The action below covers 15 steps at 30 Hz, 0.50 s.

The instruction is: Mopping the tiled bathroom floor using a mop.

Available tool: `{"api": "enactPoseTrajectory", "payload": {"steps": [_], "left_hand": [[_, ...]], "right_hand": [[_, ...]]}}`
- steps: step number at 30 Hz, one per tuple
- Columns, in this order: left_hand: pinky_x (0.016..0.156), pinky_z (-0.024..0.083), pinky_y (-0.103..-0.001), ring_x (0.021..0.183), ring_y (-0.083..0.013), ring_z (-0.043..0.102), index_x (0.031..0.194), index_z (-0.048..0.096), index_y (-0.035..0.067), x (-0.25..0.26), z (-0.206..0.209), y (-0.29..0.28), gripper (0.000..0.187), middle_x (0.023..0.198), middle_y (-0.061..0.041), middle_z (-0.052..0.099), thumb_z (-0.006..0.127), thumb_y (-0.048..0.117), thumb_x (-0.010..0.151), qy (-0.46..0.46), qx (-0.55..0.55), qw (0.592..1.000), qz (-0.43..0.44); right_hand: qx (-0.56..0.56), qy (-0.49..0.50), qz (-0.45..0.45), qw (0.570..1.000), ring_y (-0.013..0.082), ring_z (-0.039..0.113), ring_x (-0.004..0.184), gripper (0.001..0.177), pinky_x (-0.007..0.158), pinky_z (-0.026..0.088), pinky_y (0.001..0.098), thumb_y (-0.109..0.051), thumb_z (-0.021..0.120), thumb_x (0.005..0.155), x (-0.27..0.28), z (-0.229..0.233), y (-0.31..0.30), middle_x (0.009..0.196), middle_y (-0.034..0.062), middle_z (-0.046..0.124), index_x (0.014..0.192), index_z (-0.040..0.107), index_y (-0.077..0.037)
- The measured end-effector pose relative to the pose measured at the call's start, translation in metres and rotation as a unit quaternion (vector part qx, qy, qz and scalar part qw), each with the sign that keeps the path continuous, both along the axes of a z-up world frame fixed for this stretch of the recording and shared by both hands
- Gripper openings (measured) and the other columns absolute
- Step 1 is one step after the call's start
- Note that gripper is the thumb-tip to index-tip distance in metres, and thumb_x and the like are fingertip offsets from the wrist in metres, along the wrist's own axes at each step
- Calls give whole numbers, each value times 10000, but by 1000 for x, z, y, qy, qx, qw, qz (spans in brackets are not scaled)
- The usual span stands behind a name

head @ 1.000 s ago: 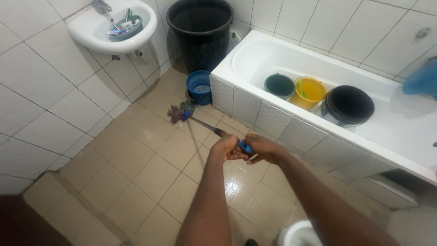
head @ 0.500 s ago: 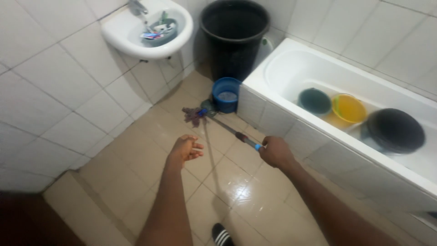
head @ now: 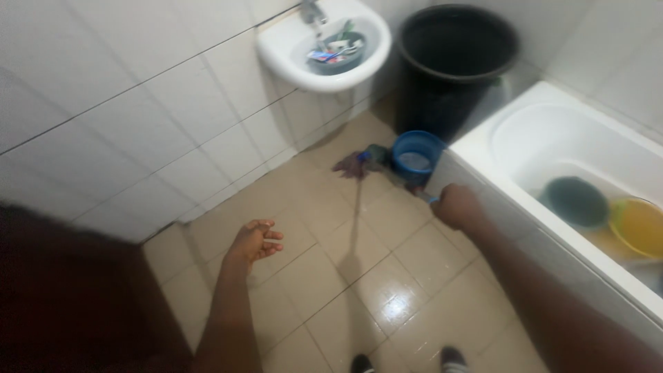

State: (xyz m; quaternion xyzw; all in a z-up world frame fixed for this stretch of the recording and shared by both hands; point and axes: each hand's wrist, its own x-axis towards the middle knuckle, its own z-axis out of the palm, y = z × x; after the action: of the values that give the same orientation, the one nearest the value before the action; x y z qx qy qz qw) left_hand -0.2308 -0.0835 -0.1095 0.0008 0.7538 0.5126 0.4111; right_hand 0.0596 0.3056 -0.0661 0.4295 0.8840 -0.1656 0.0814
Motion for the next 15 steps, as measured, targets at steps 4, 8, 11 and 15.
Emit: {"api": "enactPoseTrajectory", "payload": {"steps": [4,8,11,15], "left_hand": [[712,574,-316,815,-230,718,1328,560,52,1,30,-28,367,1090,-159,731,479,254,1032,19,-13,998,59],[705,552,-323,816,-237,716,1334,563,44,23,12,-51,380,1087,-152,725,494,264,1032,24,-16,992,121],[703,540,-332,811,-238,720,1338,565,53,56,13,-56,381,1086,-150,731,480,262,1031,26,-22,987,156],[779,585,-328,840,-235,726,1346,573,73,132,35,-49,372,1101,-146,738,469,270,1048,7,-55,976,209]], "right_hand": [[-42,-21,-6,999,323,791,768,340,806,610,434,-295,649,910,-37,9,26,785,201,786,918,800,10],[1,-43,43,998,312,762,764,361,776,612,452,-320,681,904,-58,-28,70,801,190,767,930,783,25],[25,-13,81,996,322,752,758,351,760,607,444,-304,687,891,-71,-85,116,816,214,773,940,775,33],[-22,26,67,997,328,789,682,346,641,629,430,-244,692,861,-76,-118,147,801,229,782,1045,683,49]]}}
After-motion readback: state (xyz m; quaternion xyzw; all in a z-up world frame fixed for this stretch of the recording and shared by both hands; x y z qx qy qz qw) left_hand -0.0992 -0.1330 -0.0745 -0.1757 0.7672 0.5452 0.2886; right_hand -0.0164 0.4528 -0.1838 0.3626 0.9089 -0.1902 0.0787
